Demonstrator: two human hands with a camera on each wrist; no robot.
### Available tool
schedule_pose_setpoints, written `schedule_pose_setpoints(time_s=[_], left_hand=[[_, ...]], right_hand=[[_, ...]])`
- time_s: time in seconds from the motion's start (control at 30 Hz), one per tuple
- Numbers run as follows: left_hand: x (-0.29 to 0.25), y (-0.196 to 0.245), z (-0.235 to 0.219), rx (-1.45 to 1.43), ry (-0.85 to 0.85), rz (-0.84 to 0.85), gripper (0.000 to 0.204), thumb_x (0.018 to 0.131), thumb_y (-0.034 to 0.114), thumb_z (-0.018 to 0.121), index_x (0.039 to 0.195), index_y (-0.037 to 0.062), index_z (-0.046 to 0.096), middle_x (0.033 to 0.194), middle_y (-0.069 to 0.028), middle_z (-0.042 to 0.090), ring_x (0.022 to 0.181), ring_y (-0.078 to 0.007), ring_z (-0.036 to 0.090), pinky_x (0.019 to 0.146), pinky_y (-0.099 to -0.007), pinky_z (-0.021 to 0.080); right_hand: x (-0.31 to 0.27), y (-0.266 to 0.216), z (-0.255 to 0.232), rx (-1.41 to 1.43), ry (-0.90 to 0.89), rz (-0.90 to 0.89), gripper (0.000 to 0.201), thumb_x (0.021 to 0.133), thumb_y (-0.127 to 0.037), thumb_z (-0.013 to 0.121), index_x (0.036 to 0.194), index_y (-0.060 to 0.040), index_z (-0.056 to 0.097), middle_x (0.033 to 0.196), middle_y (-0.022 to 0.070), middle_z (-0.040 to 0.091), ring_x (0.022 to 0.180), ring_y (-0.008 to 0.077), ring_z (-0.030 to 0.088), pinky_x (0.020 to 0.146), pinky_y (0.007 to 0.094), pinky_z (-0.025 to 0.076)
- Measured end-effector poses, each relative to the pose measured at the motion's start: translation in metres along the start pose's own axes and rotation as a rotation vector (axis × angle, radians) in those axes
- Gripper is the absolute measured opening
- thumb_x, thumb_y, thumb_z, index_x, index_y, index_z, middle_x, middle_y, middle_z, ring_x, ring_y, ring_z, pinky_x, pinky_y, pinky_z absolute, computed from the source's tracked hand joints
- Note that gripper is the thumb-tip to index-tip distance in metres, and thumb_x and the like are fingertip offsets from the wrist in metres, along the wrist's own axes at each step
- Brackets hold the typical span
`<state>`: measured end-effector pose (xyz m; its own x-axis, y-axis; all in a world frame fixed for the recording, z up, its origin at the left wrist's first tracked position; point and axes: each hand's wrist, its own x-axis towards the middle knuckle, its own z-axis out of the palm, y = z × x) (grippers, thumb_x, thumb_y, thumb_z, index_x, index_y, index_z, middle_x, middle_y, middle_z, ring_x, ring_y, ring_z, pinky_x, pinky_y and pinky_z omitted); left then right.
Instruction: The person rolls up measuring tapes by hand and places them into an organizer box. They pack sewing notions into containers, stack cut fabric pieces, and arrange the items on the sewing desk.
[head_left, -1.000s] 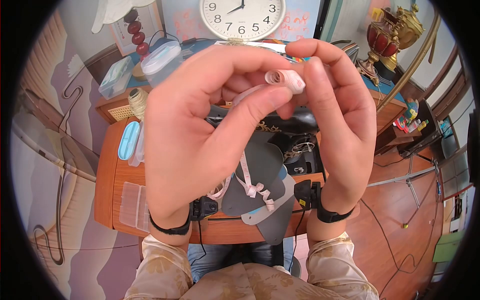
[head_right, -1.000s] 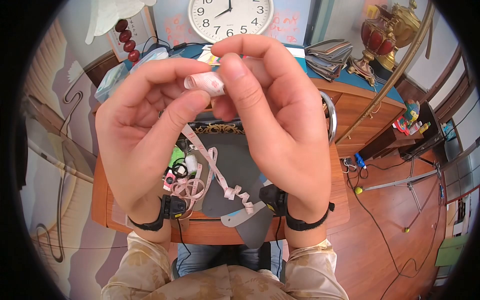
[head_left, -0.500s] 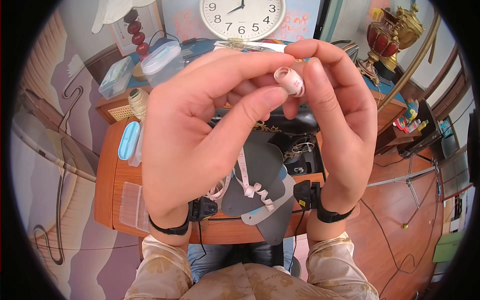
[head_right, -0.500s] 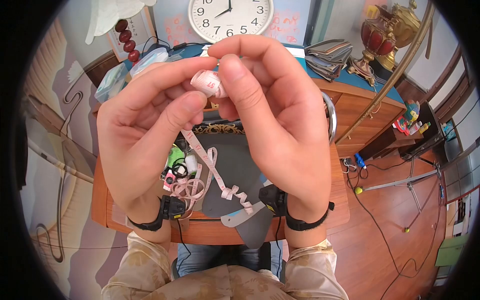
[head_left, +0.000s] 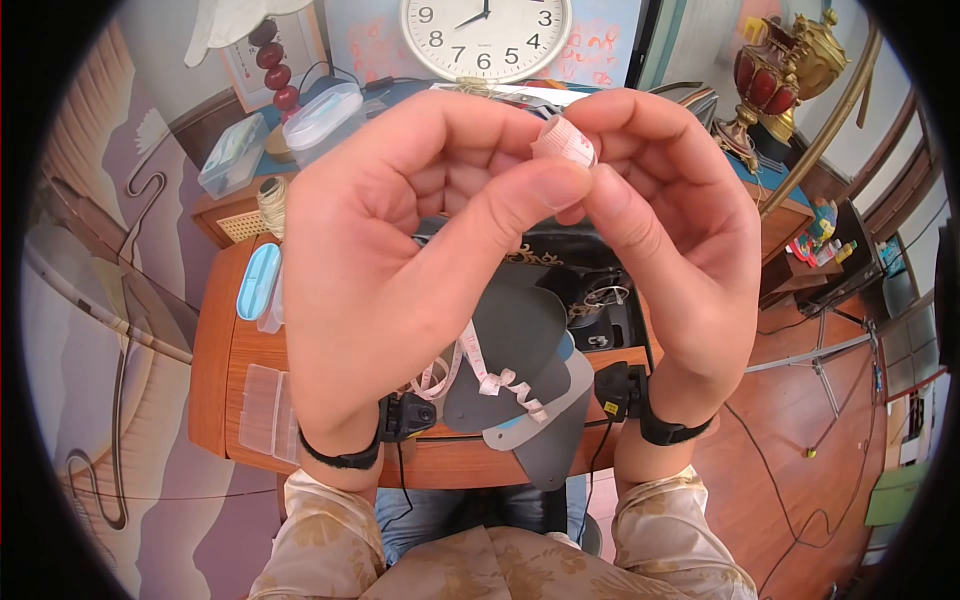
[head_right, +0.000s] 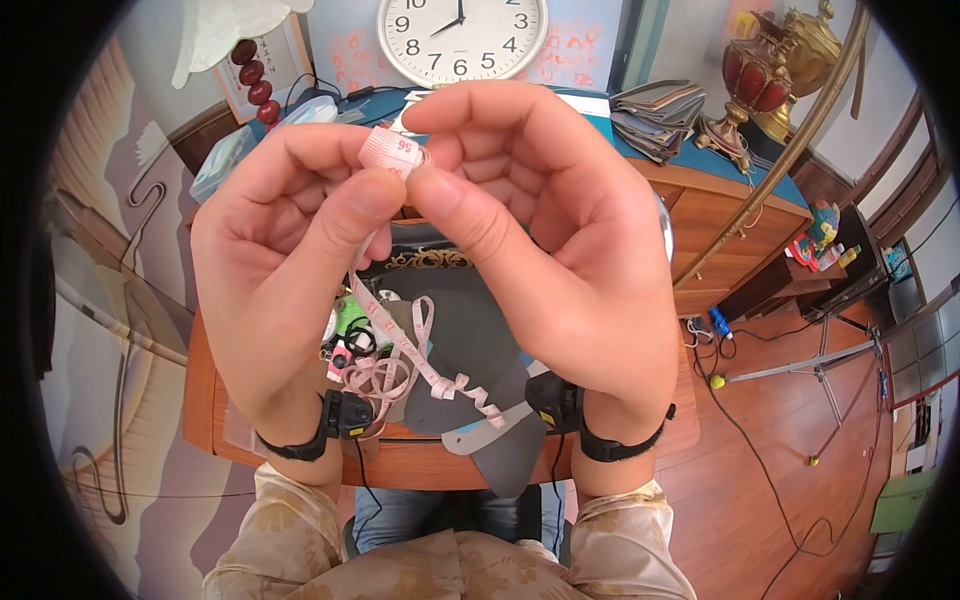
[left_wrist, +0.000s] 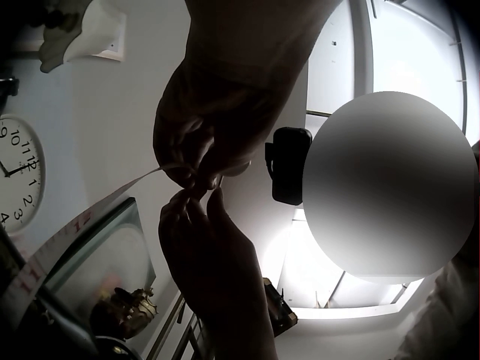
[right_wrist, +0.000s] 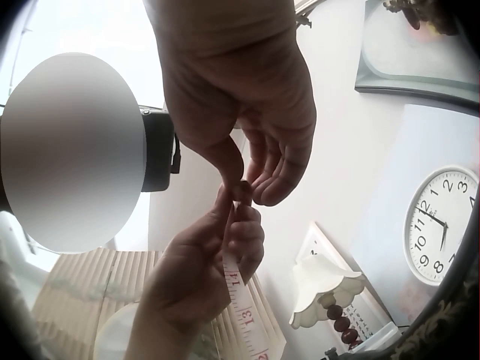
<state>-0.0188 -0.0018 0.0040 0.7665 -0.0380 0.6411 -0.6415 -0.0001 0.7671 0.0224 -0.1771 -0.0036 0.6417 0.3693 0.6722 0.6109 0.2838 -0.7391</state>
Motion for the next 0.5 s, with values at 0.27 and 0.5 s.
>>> schedule_pose_setpoints(time_s=[0.27, 0.5], left_hand=[[0.002, -0.01, 0.001, 0.005, -0.061, 0.065, 0.037, 0.093, -0.008, 0.064, 0.13, -0.0098, 0.057, 0.107, -0.0111, 0.069, 0.095, -0.0141, 0.068, 0.074, -0.0219, 0.052], [0.001, -0.009, -0.002, 0.034, -0.082, 0.042, 0.027, 0.093, -0.009, 0.064, 0.12, -0.009, 0.059, 0.106, -0.0113, 0.069, 0.097, -0.0149, 0.067, 0.086, -0.0247, 0.054]], right_hand=[[-0.001, 0.001, 0.001, 0.078, 0.067, 0.039, 0.034, 0.103, -0.008, 0.055, 0.134, 0.006, 0.052, 0.116, 0.0089, 0.068, 0.108, 0.0125, 0.063, 0.096, 0.0275, 0.048], [0.0, 0.0, 0.004, 0.02, 0.082, 0.034, 0.033, 0.104, -0.011, 0.055, 0.132, 0.0064, 0.053, 0.11, 0.0072, 0.07, 0.104, 0.0115, 0.064, 0.093, 0.0261, 0.048]])
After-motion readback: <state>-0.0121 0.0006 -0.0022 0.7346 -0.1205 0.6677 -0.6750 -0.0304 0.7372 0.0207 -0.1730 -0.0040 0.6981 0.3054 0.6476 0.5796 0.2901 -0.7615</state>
